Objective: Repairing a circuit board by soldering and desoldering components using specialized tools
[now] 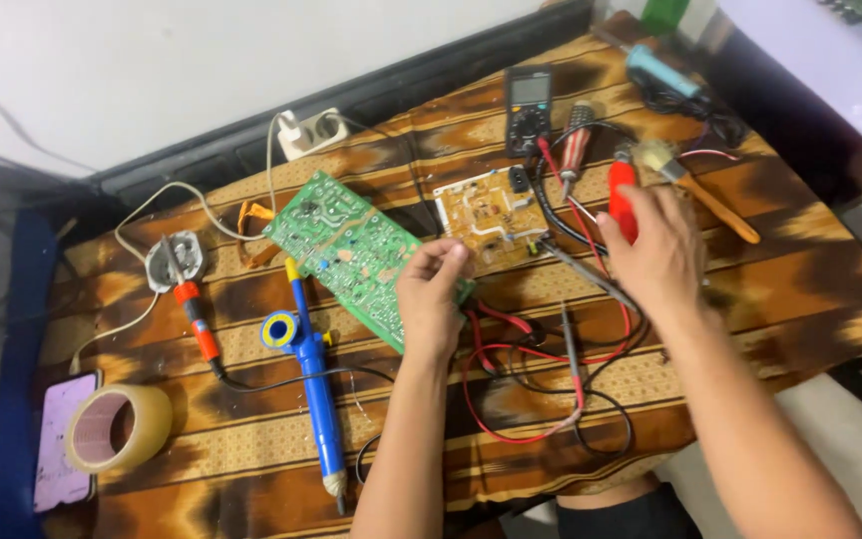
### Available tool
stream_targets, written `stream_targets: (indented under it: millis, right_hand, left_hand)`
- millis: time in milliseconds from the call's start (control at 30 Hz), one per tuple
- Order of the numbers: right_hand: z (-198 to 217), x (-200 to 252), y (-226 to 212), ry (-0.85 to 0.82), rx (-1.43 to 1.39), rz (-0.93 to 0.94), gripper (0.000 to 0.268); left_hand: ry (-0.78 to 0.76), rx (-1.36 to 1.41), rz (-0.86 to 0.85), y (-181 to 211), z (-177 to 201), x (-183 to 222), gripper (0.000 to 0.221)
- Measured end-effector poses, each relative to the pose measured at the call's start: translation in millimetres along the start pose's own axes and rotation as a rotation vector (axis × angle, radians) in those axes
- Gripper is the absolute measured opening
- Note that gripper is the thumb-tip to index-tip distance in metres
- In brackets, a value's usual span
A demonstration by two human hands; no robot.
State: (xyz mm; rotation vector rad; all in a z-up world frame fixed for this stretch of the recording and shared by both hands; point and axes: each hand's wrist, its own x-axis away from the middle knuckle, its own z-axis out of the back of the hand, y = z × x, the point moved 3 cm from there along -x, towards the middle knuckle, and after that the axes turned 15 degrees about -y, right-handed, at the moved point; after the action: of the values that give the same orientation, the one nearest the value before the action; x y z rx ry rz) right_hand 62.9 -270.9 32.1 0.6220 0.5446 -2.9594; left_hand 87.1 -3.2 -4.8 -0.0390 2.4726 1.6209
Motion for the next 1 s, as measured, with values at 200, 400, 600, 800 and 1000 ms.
stream_targets:
  millis: [200,400,600,800,1000]
  right_hand:
    - [-5,-30,18,-0.512,0.020,-0.315,0.062]
    - [31,-15,6,-0.519,-0.131,-0.343,0.056]
    - [-22,-17,-30,-0.465,-0.792,-0.191,0.042]
    - [-30,-36,-115,-0.318,-0.968,0.090,0.029]
    - [-46,-26,-115,-0.310,-0.990,-0.074,0.026]
  left_hand:
    - [-0.028,0.239,0.055,4,0,3,0.017]
    - [-0.008,0.446,0.100,-7,7,-1,0.019]
    - [0.030,0.320,0.030,-7,4,0,0.025]
    - [0.049,0.152,-0.022,-8,2,-3,0.024]
    - [0.015,-0.093,-0.043,8,-9,1,0.020]
